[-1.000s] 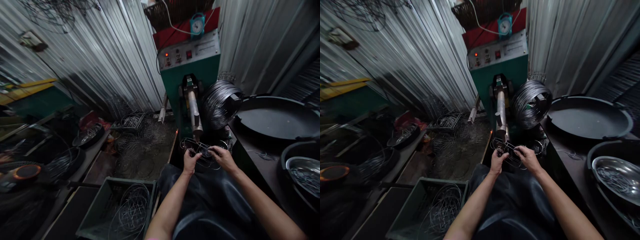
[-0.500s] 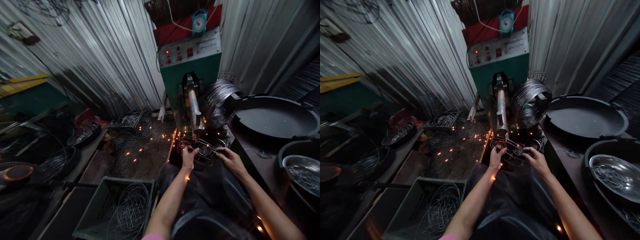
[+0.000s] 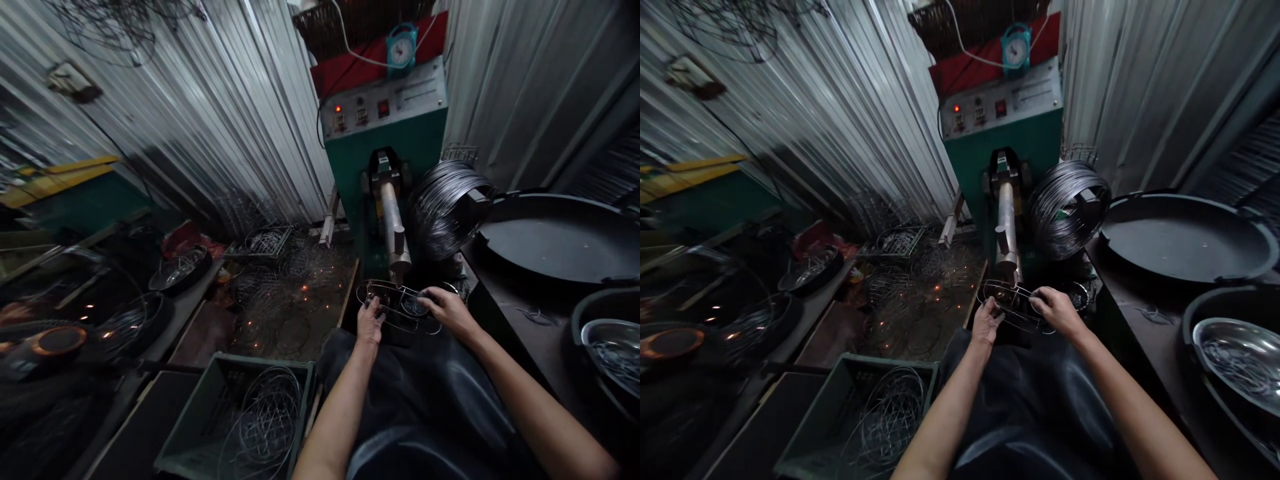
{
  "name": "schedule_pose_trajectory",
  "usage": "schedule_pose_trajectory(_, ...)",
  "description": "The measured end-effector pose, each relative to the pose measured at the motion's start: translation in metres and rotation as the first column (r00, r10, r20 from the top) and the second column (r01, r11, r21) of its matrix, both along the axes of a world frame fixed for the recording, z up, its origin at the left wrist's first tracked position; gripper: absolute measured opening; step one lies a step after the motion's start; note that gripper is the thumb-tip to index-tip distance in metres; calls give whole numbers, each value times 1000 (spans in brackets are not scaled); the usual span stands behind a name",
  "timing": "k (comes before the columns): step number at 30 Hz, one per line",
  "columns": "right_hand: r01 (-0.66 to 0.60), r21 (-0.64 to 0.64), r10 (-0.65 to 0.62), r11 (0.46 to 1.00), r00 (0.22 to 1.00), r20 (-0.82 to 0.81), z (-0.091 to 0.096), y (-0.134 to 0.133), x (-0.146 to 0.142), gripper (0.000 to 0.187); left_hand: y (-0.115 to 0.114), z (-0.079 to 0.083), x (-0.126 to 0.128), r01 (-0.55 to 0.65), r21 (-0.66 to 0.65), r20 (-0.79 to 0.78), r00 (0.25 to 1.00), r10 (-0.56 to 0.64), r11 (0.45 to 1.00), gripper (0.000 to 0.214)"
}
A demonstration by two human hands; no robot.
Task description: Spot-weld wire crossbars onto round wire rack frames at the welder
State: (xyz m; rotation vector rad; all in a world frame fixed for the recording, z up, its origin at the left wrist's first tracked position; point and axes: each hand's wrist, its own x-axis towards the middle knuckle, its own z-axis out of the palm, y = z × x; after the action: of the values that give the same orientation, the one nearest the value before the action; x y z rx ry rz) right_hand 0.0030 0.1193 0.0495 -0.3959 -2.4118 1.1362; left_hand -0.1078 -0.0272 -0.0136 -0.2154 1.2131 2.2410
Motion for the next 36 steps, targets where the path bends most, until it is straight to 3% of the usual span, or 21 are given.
schedule_pose_trajectory(9,50,72,-51,996,999,13,9,1,-25,28,10,-7,-11,5,31,115,993,-8,1000,51)
schedule_pose_trajectory(12,50,-11,-50,999,999,-2,2,2,-19,26,7,-7,-11,32,6,63,998,-32,999,51)
schedule_pose_trajectory(15,107,-180,-121,978,991,-65,-20,9,5,30,-4,-9,2,-7,-162,-109,994,-10,987,49)
schedule_pose_trajectory(17,159,-279,-179,947,983,-46,-41,16,24,36,-11,-11,20,-129,-328,-340,940,11,936,47)
schedule_pose_trajectory(20,167,-342,-166,925,986,33,-67,23,47,37,-9,-12,53,-247,-450,-670,729,-142,858,55)
schedule_pose_trajectory(22,153,-369,-146,917,988,48,-75,25,53,39,2,-11,69,-277,-497,-743,625,-238,822,61)
schedule_pose_trajectory(25,134,-399,-131,907,991,34,-76,22,55,43,18,-11,75,-335,-538,-764,582,-279,774,67)
schedule_pose_trajectory(27,103,-406,-104,908,994,19,-75,19,55,44,23,-15,71,-342,-528,-771,576,-270,777,64)
schedule_pose_trajectory(29,86,-402,-96,911,995,-3,-75,14,56,45,24,-19,64,-269,-505,-753,602,-266,820,53)
schedule_pose_trajectory(33,101,-320,-136,942,987,-88,-75,3,59,42,19,-22,58,24,-396,-594,756,-276,918,43)
schedule_pose_trajectory(36,115,-204,-143,972,981,-128,-66,-4,57,33,17,-17,58,73,-278,-511,833,-211,958,44)
